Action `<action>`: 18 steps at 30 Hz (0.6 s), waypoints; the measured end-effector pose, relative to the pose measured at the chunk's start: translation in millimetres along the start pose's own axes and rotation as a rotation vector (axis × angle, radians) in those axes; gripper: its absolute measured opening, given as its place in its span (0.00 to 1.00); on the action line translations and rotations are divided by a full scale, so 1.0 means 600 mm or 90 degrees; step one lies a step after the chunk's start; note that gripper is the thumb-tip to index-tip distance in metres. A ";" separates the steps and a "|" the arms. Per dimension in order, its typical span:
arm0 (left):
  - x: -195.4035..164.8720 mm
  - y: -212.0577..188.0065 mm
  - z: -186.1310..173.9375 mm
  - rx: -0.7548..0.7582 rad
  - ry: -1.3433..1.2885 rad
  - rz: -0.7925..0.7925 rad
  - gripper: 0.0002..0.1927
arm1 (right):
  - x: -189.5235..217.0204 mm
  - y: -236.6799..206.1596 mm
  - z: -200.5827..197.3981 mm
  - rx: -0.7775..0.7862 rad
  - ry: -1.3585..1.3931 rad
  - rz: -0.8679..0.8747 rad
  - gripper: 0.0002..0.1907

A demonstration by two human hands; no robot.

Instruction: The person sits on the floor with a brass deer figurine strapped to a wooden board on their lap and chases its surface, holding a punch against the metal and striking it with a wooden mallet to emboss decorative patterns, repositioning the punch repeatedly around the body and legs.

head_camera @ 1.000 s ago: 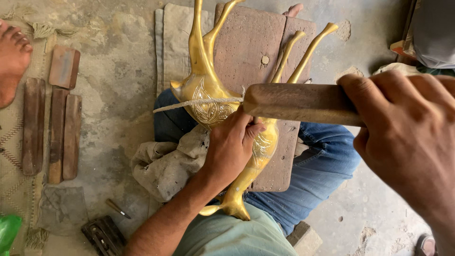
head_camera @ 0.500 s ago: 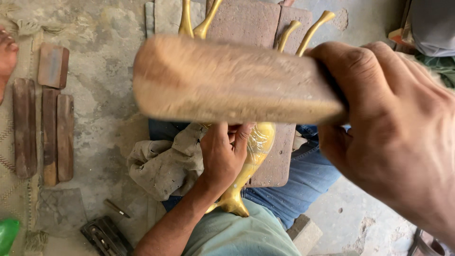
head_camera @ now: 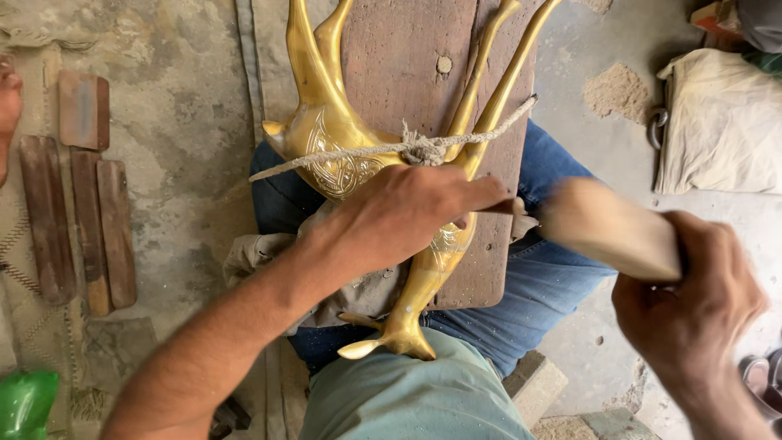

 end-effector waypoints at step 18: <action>0.000 -0.121 -0.062 -0.466 -0.248 -0.194 0.07 | 0.029 0.076 -0.031 0.013 -0.062 -0.084 0.24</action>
Point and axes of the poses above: each hand's wrist, its own y-axis towards the middle knuckle, its own z-axis out of the palm, x = y × z, the point moved 9 cm from there along y, towards the middle knuckle, and after that the axes turned 8 degrees about -y, right-handed, at the moved point
